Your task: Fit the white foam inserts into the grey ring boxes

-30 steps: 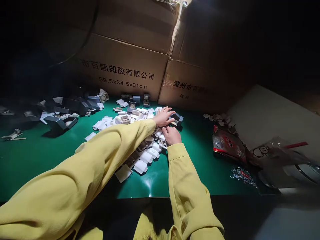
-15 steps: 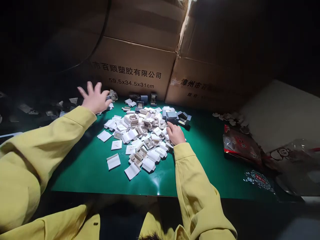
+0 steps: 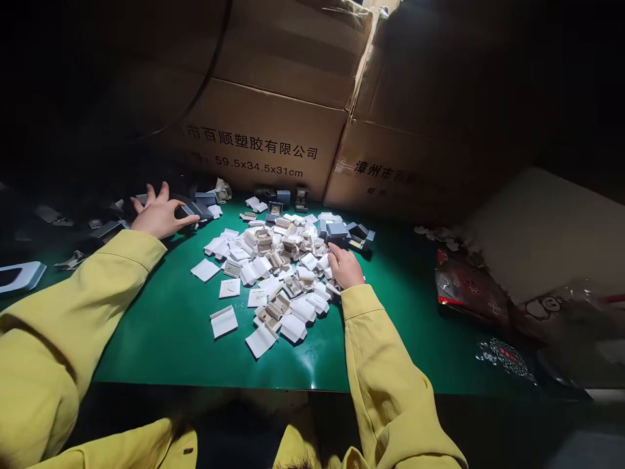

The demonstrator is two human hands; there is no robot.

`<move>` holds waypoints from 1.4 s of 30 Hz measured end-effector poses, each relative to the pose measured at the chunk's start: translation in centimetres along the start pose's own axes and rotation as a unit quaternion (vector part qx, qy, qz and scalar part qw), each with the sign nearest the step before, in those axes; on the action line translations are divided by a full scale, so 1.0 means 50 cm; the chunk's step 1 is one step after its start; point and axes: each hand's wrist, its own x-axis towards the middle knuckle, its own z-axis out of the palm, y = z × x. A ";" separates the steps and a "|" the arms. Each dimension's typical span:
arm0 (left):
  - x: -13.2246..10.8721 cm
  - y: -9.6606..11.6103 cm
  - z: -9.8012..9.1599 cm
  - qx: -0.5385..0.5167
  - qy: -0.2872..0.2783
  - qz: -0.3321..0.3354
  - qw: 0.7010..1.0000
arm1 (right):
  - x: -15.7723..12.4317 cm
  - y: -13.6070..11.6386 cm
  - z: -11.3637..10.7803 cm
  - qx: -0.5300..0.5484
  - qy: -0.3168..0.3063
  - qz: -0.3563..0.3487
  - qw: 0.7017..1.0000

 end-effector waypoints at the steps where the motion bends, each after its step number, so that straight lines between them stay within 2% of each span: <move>1: 0.000 0.001 -0.002 -0.004 0.014 0.010 1.000 | -0.001 -0.001 -0.002 -0.003 0.005 0.013 1.000; 5: -0.010 0.028 -0.019 -0.112 0.098 -0.004 0.989 | -0.005 -0.003 -0.007 -0.003 0.041 0.050 0.998; 8: -0.035 0.089 -0.045 -0.291 0.111 -0.014 0.950 | -0.005 -0.005 -0.004 0.010 0.043 0.023 0.999; 10: -0.064 0.151 -0.062 -0.466 0.052 0.007 0.883 | -0.005 -0.008 -0.003 0.014 0.031 -0.004 0.999; 12: -0.096 0.222 -0.071 -0.607 -0.037 0.009 0.794 | -0.006 -0.011 -0.003 0.006 0.020 -0.019 1.000; 15: -0.137 0.317 -0.058 -0.713 -0.250 0.006 0.656 | -0.007 -0.016 -0.006 -0.017 0.010 -0.023 1.000; 17: -0.152 0.357 -0.030 -0.742 -0.349 -0.002 0.572 | -0.008 -0.018 -0.007 -0.030 0.010 -0.025 0.999; 20: -0.160 0.381 0.023 -0.784 -0.411 -0.035 0.463 | -0.009 -0.017 -0.006 -0.034 0.047 -0.035 0.998; 22: -0.161 0.380 0.050 -0.798 -0.429 -0.062 0.418 | -0.009 -0.016 -0.003 -0.018 0.089 -0.049 0.995; 24: -0.163 0.375 0.062 -0.807 -0.428 -0.082 0.400 | -0.009 -0.016 -0.001 0.002 0.121 -0.074 0.990; 28: -0.167 0.370 0.056 -0.805 -0.433 -0.107 0.391 | -0.012 -0.023 0.007 0.024 0.128 -0.130 0.983; 31: -0.170 0.373 0.051 -0.801 -0.447 -0.101 0.386 | -0.015 -0.029 0.016 0.027 0.090 -0.140 0.986; 34: -0.172 0.376 0.053 -0.793 -0.463 -0.094 0.385 | -0.019 -0.032 0.022 0.037 0.042 -0.123 0.991; 37: -0.172 0.376 0.053 -0.792 -0.466 -0.101 0.382 | -0.023 -0.035 0.019 0.058 0.019 -0.115 0.992; 42: -0.173 0.377 0.046 -0.792 -0.465 -0.119 0.378 | -0.029 -0.037 -0.010 0.103 -0.042 -0.176 0.978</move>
